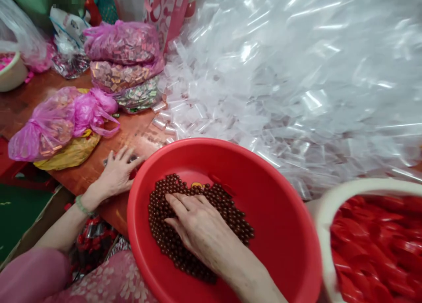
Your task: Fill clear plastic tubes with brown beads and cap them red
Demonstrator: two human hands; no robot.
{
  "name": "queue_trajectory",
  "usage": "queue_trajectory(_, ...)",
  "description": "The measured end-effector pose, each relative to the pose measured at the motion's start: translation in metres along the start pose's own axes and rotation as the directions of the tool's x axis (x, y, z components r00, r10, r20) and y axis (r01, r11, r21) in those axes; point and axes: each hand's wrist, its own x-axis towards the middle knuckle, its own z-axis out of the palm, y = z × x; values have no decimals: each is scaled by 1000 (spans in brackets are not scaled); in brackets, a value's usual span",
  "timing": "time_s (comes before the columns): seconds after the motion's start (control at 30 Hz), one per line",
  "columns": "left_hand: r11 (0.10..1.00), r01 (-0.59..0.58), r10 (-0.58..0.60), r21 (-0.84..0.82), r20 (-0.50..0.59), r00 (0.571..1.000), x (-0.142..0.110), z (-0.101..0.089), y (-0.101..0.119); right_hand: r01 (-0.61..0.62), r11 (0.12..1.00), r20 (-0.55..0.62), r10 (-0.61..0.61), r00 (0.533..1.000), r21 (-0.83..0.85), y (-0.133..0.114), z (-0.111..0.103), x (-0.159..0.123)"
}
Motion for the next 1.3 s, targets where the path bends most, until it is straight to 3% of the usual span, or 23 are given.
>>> queue_trajectory(0.1, 1000, -25, 24, 19, 32, 999, 8, 12, 2, 37, 999, -25, -36, 999, 11, 5, 5, -4)
queue_trajectory(0.2, 999, 5, -4, 37, -10, 1000, -6, 23, -6, 54, 998, -27, -53, 998, 17, 8, 12, -8)
queue_trajectory(0.33, 995, 84, -82, 57, -31, 996, -57, 31, -20, 73, 997, -15, -73, 997, 13, 9, 17, -10)
queue_trajectory(0.57, 968, 241, -228, 71, -155, 961, -175, 34, -56, 70, 998, -17, -70, 997, -5, 6, 16, -10)
queue_trajectory(0.63, 972, 227, -213, 55, -190, 958, -193, 27, -64, 73, 997, -26, -73, 997, -7, 6, 16, -9)
queue_trajectory(0.7, 983, 182, -178, -7, -247, 953, -189, 19, -69, 70, 997, -36, -71, 997, -15, 6, 15, -7)
queue_trajectory(0.77, 986, 112, -145, -121, -321, 936, -160, 10, -69, 56, 998, -37, -56, 998, -17, 7, 14, -4)
queue_trajectory(0.83, 976, -2, -83, -219, -379, 921, -109, 3, -65, 39, 999, -34, -40, 999, -15, 9, 13, -1)
queue_trajectory(0.93, 956, -205, 97, -212, -429, 898, -5, -1, -53, 10, 1000, -18, -10, 1000, -10, 10, 15, -1)
queue_trajectory(1.0, 946, -274, 178, -174, -430, 885, 69, -1, -43, -24, 1000, -1, 24, 1000, -14, 9, 18, -4)
queue_trajectory(1.07, 937, -307, 216, -165, -415, 884, 138, -1, -32, -63, 998, 25, 63, 998, -16, 7, 23, -8)
queue_trajectory(1.13, 953, -254, 163, -163, -432, 887, 194, -3, -21, -97, 995, 39, 98, 994, -13, 5, 30, -13)
queue_trajectory(1.2, 964, -213, 126, -159, -431, 894, 236, -7, -11, -128, 992, 48, 128, 991, -13, 3, 37, -18)
queue_trajectory(1.3, 950, -271, 197, -155, -375, 906, 271, -10, -1, -160, 987, 47, 161, 986, -18, 3, 45, -25)
